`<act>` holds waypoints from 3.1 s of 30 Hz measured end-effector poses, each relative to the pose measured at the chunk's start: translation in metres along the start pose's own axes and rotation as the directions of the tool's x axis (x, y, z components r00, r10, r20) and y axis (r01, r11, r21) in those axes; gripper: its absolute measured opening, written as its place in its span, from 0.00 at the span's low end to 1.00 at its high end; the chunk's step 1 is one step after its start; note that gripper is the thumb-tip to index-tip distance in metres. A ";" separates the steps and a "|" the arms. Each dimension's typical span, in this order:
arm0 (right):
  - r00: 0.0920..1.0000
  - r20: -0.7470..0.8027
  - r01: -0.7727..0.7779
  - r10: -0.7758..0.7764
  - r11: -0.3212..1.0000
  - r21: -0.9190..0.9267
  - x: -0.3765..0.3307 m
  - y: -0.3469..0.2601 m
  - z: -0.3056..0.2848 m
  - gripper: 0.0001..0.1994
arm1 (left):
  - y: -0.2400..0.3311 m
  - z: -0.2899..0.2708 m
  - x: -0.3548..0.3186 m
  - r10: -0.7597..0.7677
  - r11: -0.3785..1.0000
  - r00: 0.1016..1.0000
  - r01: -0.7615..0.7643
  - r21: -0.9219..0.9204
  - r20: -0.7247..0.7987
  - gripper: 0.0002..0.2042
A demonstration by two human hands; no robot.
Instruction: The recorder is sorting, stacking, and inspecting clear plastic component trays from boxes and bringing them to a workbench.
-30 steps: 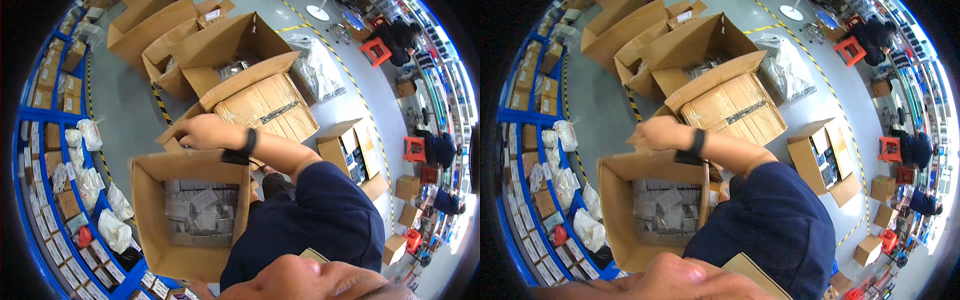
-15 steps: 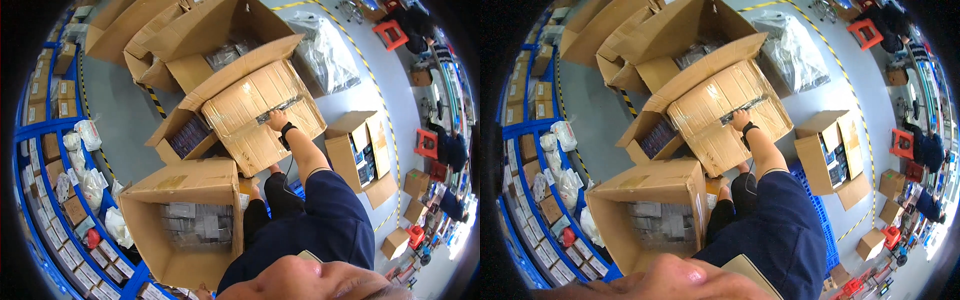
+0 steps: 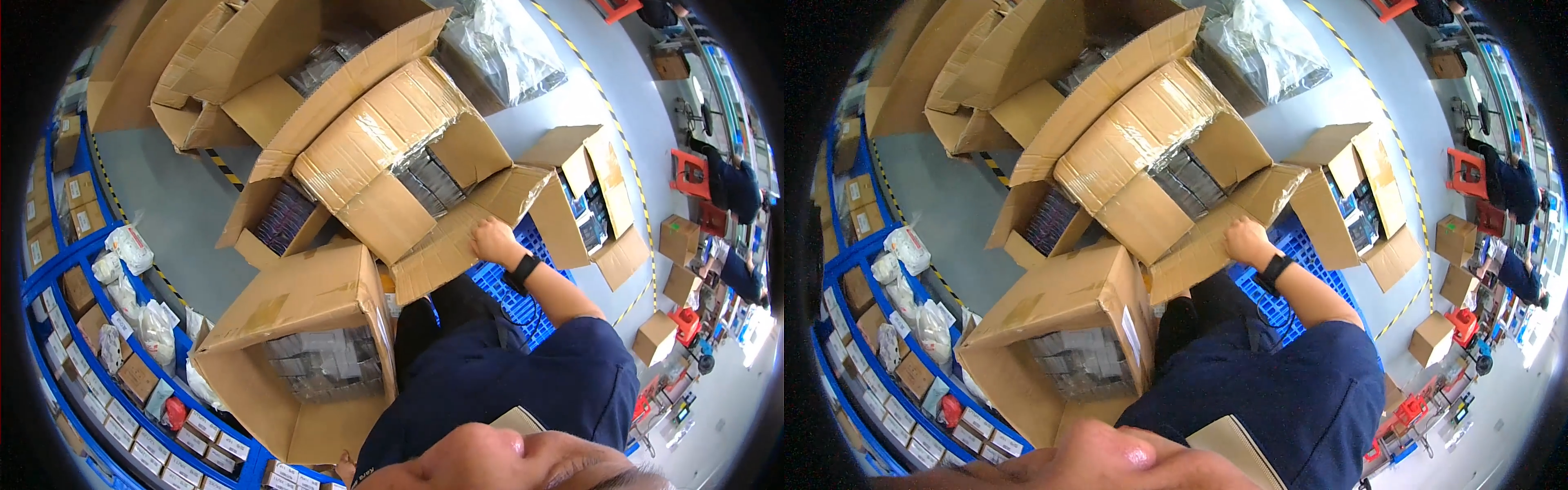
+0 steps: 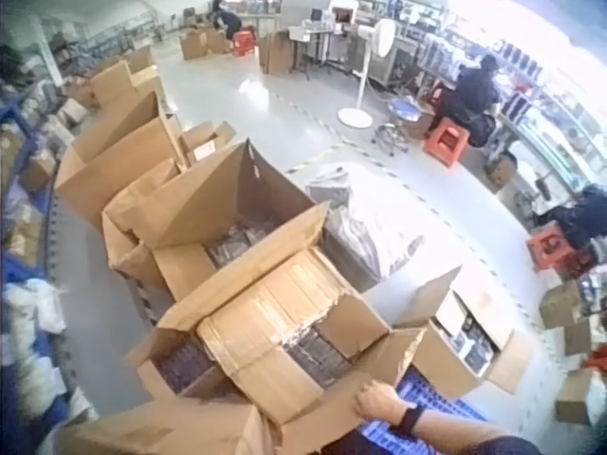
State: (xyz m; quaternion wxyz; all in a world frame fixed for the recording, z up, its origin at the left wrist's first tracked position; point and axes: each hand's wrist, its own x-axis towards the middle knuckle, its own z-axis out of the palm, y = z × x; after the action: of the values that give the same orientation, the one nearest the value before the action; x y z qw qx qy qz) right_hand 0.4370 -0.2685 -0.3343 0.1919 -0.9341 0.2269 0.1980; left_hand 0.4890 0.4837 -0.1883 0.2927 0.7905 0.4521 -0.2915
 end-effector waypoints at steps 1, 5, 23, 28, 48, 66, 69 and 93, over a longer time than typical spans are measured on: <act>0.988 0.151 -0.009 0.016 0.999 -0.050 0.010 -0.001 -0.002 0.12 | 0.000 -0.005 0.002 -0.015 1.000 1.000 0.015 0.011 0.003 0.08; 0.860 0.500 0.192 -0.104 0.973 -0.128 0.072 -0.033 -0.047 0.09 | -0.019 -0.019 -0.006 -0.090 0.996 0.996 0.090 -0.001 -0.020 0.08; 0.890 0.454 0.198 0.042 0.861 -0.468 0.283 0.022 0.129 0.15 | -0.050 0.021 -0.031 -0.096 0.832 0.995 0.090 -0.547 0.017 0.09; 0.949 0.310 0.119 0.051 0.856 -0.504 0.285 0.034 0.129 0.13 | -0.082 0.012 -0.051 -0.134 0.797 0.991 0.093 -0.597 -0.025 0.12; 1.000 -0.031 -0.010 0.006 0.992 -0.129 0.247 0.056 0.154 0.17 | -0.062 0.030 -0.064 -0.193 0.812 0.976 0.104 -0.575 -0.096 0.16; 0.992 -0.104 0.054 -0.072 0.984 -0.171 0.200 0.032 0.054 0.10 | -0.011 0.050 -0.069 -0.303 0.810 0.946 0.192 -0.554 -0.115 0.12; 0.896 -0.372 0.231 -0.244 0.970 -0.082 0.162 0.016 0.013 0.05 | 0.003 0.051 -0.069 -0.314 0.818 0.945 0.220 -0.532 -0.093 0.11; 0.046 -0.892 0.709 -0.450 0.644 -0.288 0.087 -0.148 -0.177 0.17 | 0.039 0.097 -0.058 -0.239 0.859 0.964 0.154 -0.487 -0.116 0.10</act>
State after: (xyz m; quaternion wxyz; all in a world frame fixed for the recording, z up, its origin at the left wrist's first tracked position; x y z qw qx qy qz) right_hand 0.6322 -0.2562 -0.1842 0.1989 -0.8472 -0.0868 -0.4850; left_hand 0.4799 0.3653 -0.2020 0.4054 0.6666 0.6117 -0.1309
